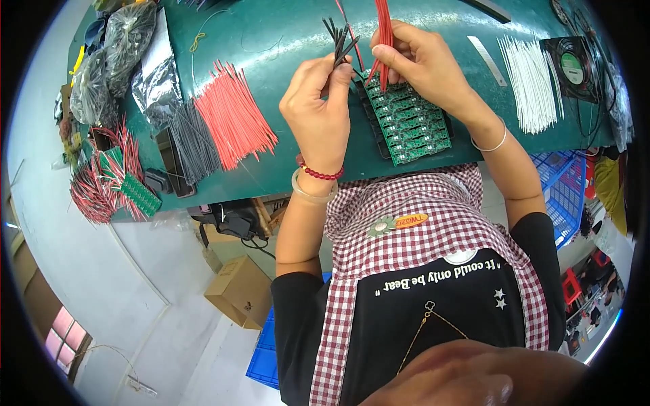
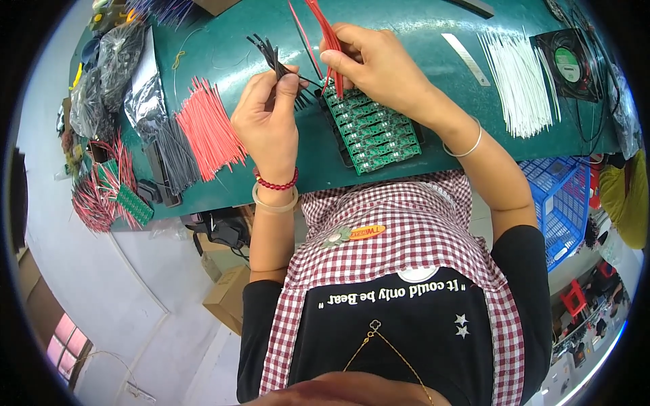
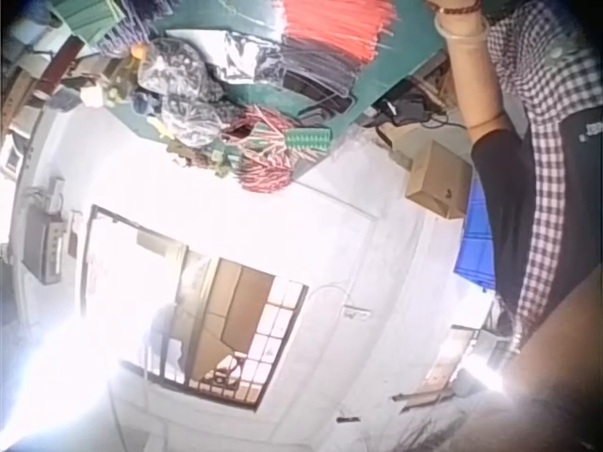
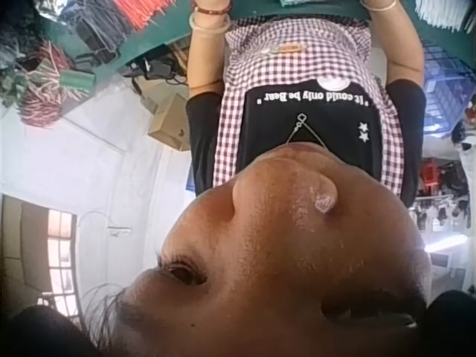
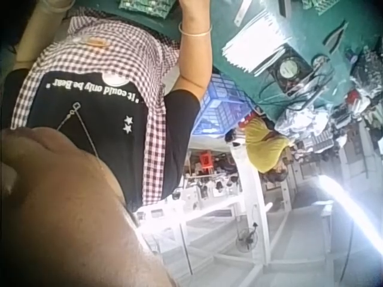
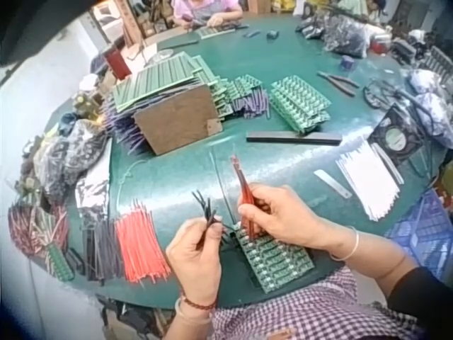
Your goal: The person inserts colored wires into several circuit boards by hand, which are arranged on a workbench.
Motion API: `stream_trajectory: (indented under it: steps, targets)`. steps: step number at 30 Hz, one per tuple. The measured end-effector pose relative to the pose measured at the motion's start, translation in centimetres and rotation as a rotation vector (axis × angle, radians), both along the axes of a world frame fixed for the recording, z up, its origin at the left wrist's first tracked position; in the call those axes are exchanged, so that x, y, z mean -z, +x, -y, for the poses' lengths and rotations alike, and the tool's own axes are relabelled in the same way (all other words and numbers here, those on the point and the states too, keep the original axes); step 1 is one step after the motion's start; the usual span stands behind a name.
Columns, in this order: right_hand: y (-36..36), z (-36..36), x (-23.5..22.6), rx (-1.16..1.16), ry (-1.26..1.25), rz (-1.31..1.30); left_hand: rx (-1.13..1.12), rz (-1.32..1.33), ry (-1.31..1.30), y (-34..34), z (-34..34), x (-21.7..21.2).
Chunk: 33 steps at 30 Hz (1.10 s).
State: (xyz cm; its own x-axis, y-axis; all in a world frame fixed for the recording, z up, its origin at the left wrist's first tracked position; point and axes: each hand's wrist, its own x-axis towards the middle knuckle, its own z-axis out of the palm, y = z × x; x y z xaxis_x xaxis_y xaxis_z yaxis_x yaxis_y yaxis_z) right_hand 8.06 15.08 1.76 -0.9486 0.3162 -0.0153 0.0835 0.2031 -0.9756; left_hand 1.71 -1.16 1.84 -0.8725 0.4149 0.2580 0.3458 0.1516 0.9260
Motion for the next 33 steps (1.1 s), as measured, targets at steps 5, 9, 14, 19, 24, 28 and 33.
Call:
stream_trajectory:
  steps: [5,9,14,19,24,28,33]
  targets:
    - [-0.1,0.0,0.3,-0.006,0.053,-0.007,0.006,0.015,0.019,0.0,0.0,0.2]
    - [-0.1,-0.2,0.4,0.009,0.047,-0.008,0.011,0.008,-0.008,-0.1,0.0,0.2]
    - [-0.1,-0.1,0.2,-0.003,0.071,0.014,0.007,0.020,0.010,0.0,-0.1,0.5]
    - [-0.3,0.0,-0.5,-0.046,0.077,0.025,0.012,-0.057,-0.065,-0.2,-0.2,0.1]
    - [-0.7,0.3,-0.7,-0.068,0.239,0.033,-0.013,-0.096,-0.105,-0.4,-0.3,0.4]
    - [0.0,0.2,-0.9,-0.009,0.250,0.007,-0.034,-0.053,-0.090,-0.1,0.3,-0.6]
    - [0.7,0.1,-1.4,0.027,0.271,0.020,-0.006,0.061,-0.009,0.6,0.5,-1.0]
